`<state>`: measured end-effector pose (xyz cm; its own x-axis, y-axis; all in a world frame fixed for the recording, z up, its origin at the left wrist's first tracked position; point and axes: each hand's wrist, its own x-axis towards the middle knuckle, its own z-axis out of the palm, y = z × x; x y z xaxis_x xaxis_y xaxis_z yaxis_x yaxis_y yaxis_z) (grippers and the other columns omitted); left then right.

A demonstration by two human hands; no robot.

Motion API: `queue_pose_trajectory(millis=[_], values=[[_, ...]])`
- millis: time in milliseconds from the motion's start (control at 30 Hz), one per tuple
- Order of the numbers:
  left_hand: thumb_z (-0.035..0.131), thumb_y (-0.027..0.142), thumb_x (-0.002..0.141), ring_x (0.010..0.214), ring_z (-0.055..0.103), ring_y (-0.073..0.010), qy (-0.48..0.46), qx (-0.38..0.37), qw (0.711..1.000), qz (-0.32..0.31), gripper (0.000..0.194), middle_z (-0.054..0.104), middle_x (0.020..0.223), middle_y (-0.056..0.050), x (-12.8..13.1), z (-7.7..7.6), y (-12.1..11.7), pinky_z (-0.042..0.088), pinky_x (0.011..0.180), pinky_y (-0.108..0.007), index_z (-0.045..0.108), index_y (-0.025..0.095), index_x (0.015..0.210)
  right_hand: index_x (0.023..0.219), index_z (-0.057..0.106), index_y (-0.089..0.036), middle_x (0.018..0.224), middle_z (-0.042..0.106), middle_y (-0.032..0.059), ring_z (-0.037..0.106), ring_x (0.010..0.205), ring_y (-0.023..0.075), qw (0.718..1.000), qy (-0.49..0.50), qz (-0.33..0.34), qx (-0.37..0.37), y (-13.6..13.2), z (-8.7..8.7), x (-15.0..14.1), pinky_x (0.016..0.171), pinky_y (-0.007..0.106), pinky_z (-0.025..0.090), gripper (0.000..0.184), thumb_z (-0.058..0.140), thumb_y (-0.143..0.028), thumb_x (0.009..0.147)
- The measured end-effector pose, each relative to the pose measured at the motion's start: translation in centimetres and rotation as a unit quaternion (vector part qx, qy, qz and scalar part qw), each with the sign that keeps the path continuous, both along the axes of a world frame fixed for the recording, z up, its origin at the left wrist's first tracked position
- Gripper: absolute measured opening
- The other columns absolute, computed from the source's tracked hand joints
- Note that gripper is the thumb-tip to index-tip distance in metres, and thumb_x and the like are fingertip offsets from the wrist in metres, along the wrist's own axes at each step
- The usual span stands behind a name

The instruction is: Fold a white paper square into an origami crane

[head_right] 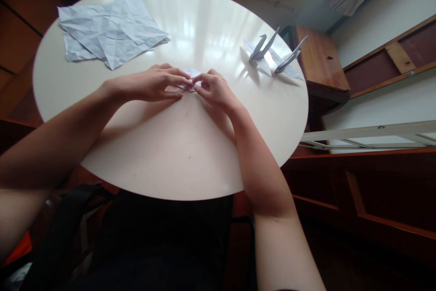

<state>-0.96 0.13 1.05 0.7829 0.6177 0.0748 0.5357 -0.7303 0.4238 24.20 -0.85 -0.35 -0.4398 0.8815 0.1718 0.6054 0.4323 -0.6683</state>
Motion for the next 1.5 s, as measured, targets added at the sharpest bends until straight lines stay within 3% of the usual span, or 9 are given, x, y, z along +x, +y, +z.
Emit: queue_pose_trajectory(millis=[700, 1133, 1333, 1500], values=[[0.050, 0.052, 0.101, 0.142, 0.046, -0.0332, -0.004, -0.013, 1.000, 0.003, 0.049, 0.058, 0.151, -0.003, 0.1, 0.1, -0.1, 0.026, 0.124, -0.048, 0.065, 0.035, 0.145, 0.107, 0.079, -0.022, 0.095, 0.053, 0.0043, 0.056, 0.085, 0.0166, 1.000, -0.004, -0.010, 0.000, -0.2, 0.1, -0.2, 0.091, 0.040, 0.053, 0.018, 0.071, -0.031, 0.092], [0.053, 0.059, 0.100, 0.139, 0.051, -0.0356, -0.023, -0.004, 1.000, 0.005, 0.049, 0.063, 0.146, -0.004, 0.1, -0.6, 0.4, 0.031, 0.124, -0.051, 0.069, 0.037, 0.141, 0.108, 0.078, -0.021, 0.097, 0.056, 0.0056, 0.059, 0.087, 0.0176, 1.000, -0.001, -0.010, 0.003, -0.1, 0.0, -0.1, 0.087, 0.039, 0.053, 0.023, 0.072, -0.037, 0.092], [0.054, 0.064, 0.099, 0.142, 0.050, -0.0349, -0.026, -0.008, 1.000, 0.006, 0.049, 0.064, 0.147, 0.001, 0.1, -0.5, 0.4, 0.032, 0.125, -0.050, 0.070, 0.040, 0.138, 0.109, 0.077, -0.022, 0.098, 0.058, 0.0056, 0.060, 0.089, 0.0186, 1.000, -0.004, -0.009, 0.002, 0.0, -0.2, 0.0, 0.088, 0.038, 0.054, 0.024, 0.073, -0.038, 0.092], [0.043, 0.061, 0.104, 0.140, 0.047, -0.0325, 0.010, -0.003, 1.000, 0.002, 0.056, 0.060, 0.153, -0.001, 0.2, 0.5, -0.3, 0.028, 0.126, -0.051, 0.066, 0.027, 0.143, 0.108, 0.077, -0.022, 0.097, 0.058, 0.0051, 0.059, 0.088, 0.0180, 1.000, 0.000, -0.012, 0.001, 0.2, -0.5, 0.0, 0.089, 0.037, 0.054, 0.021, 0.074, -0.035, 0.091]])
